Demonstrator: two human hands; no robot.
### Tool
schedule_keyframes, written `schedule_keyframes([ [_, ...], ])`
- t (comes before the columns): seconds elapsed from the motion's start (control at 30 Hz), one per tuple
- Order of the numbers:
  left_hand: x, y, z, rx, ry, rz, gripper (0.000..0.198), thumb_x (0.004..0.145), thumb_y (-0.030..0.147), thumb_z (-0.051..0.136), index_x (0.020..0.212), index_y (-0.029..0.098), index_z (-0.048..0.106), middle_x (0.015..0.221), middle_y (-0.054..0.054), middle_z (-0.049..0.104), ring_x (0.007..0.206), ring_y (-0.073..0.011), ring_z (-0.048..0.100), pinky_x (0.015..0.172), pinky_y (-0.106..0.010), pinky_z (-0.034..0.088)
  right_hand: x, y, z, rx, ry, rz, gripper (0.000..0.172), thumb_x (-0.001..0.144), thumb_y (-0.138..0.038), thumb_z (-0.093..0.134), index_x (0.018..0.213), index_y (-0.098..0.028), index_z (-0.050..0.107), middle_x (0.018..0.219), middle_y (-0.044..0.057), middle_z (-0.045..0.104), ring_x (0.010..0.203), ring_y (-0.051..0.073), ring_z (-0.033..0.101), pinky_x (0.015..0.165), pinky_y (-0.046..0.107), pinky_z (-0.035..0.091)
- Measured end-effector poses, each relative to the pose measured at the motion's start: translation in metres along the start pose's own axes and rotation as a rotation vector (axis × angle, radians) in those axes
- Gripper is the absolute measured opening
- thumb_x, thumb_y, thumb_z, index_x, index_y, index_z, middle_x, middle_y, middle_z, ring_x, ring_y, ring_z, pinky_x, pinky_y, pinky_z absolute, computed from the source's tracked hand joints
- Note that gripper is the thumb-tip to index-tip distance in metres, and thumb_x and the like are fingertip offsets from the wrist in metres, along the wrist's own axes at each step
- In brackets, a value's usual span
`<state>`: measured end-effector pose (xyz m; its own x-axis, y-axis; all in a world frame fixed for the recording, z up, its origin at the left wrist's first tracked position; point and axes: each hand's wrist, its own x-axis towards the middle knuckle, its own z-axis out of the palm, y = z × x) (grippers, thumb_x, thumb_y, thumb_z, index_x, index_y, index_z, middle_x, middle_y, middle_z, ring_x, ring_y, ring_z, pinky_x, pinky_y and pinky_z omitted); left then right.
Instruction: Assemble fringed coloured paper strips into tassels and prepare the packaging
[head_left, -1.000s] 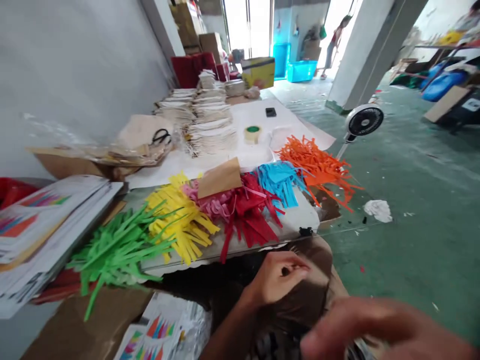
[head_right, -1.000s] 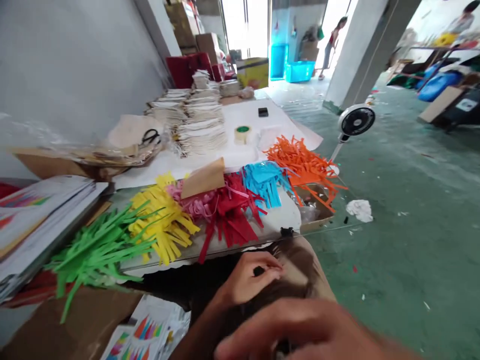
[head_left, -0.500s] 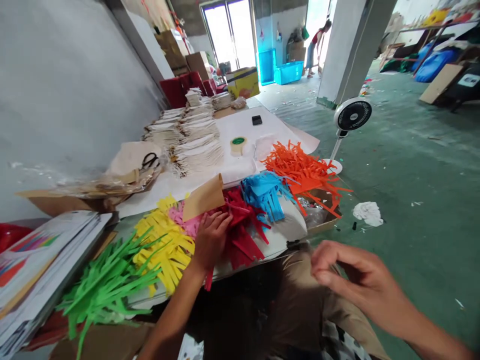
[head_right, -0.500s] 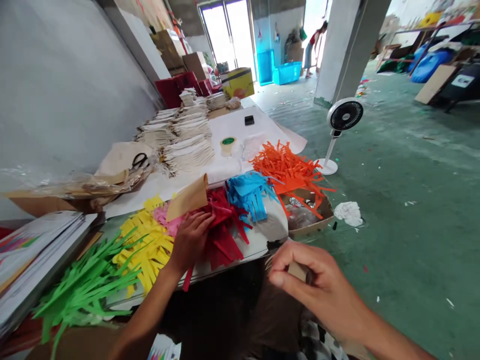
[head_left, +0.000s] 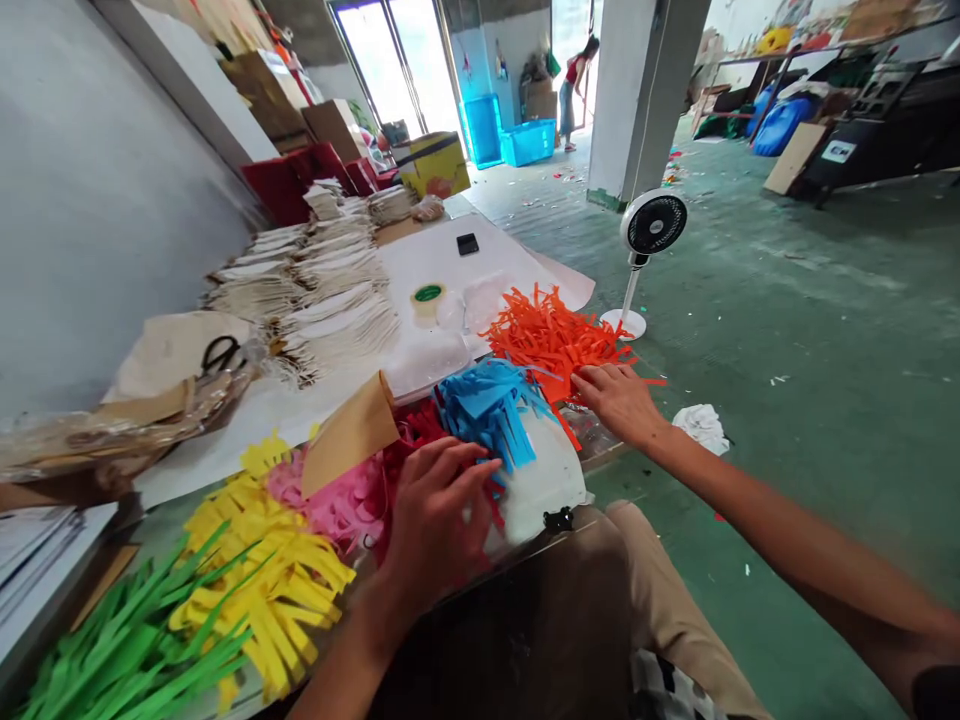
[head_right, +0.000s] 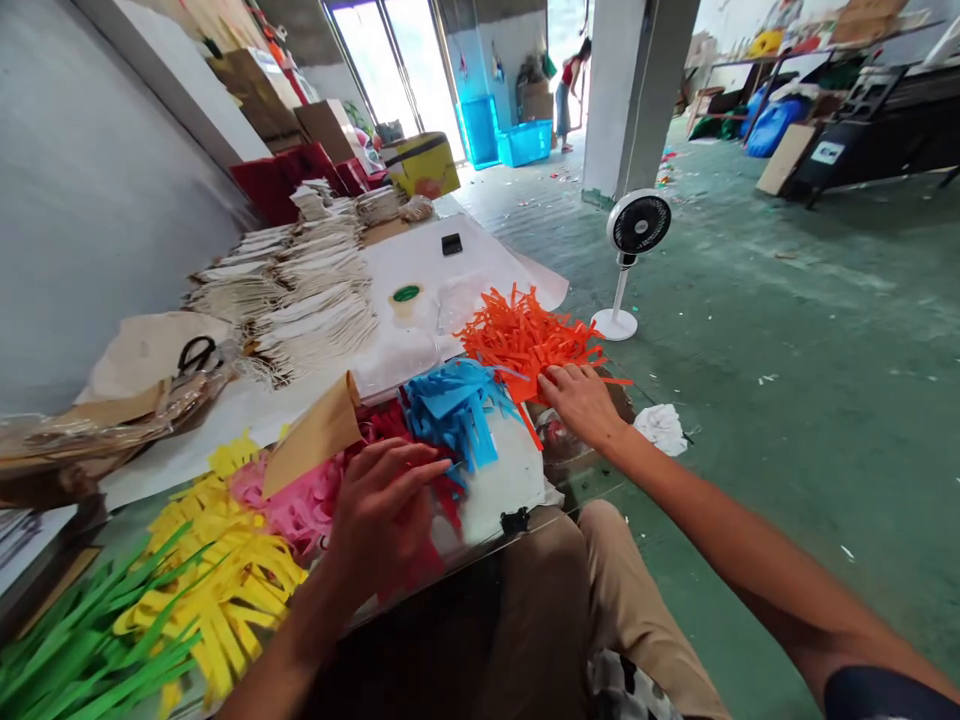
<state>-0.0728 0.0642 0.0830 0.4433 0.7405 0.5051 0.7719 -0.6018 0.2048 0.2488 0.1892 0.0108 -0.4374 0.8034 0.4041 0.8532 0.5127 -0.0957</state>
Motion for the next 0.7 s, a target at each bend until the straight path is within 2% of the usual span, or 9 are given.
schedule_keyframes([
  [0.1,0.03,0.01,0.031,-0.106,0.03,0.015,0.034,0.089,0.006,0.062,0.11,0.027,0.078,0.115,-0.005,0.078,0.114,-0.0275,0.064,0.1,-0.046,0.054,0.009,0.003,0.003,0.001,-0.032,-0.05,0.034,0.099,-0.009,0.053,0.125,-0.017,0.074,0.13,0.016,0.073,0.112,0.029,0.061,0.096,0.044,0.041],
  [0.27,0.062,0.005,0.07,-0.234,0.021,-0.08,0.024,0.092,0.008,0.061,0.1,0.022,0.078,0.104,-0.006,0.079,0.102,-0.025,0.067,0.094,-0.042,0.057,0.016,0.012,-0.002,0.075,-0.004,-0.049,0.024,0.101,-0.017,0.057,0.113,-0.018,0.077,0.116,0.013,0.078,0.107,0.028,0.063,0.096,0.043,0.04],
  [0.4,0.086,-0.006,0.089,-0.208,0.023,-0.151,0.029,0.089,0.004,0.061,0.105,0.021,0.077,0.107,-0.006,0.08,0.104,-0.0253,0.07,0.097,-0.041,0.056,0.028,0.021,-0.003,0.225,0.086,0.02,0.015,0.097,-0.023,0.064,0.094,-0.021,0.078,0.103,0.01,0.08,0.098,0.026,0.068,0.09,0.04,0.045],
  [0.57,0.118,-0.02,0.109,-0.197,0.085,-0.117,0.038,0.09,0.0,0.058,0.12,0.018,0.072,0.12,-0.009,0.077,0.115,-0.0255,0.067,0.107,-0.041,0.052,0.041,0.029,-0.008,0.467,0.167,0.096,0.015,0.093,-0.025,0.065,0.085,-0.022,0.077,0.094,0.005,0.079,0.087,0.022,0.072,0.078,0.034,0.052],
  [0.7,0.135,-0.027,0.119,-0.185,0.093,-0.101,0.032,0.09,0.002,0.059,0.113,0.02,0.072,0.116,-0.007,0.076,0.113,-0.0254,0.066,0.104,-0.04,0.051,0.047,0.029,-0.016,0.571,0.182,0.111,0.014,0.089,-0.027,0.067,0.081,-0.02,0.077,0.089,0.006,0.079,0.083,0.022,0.072,0.079,0.036,0.052],
])
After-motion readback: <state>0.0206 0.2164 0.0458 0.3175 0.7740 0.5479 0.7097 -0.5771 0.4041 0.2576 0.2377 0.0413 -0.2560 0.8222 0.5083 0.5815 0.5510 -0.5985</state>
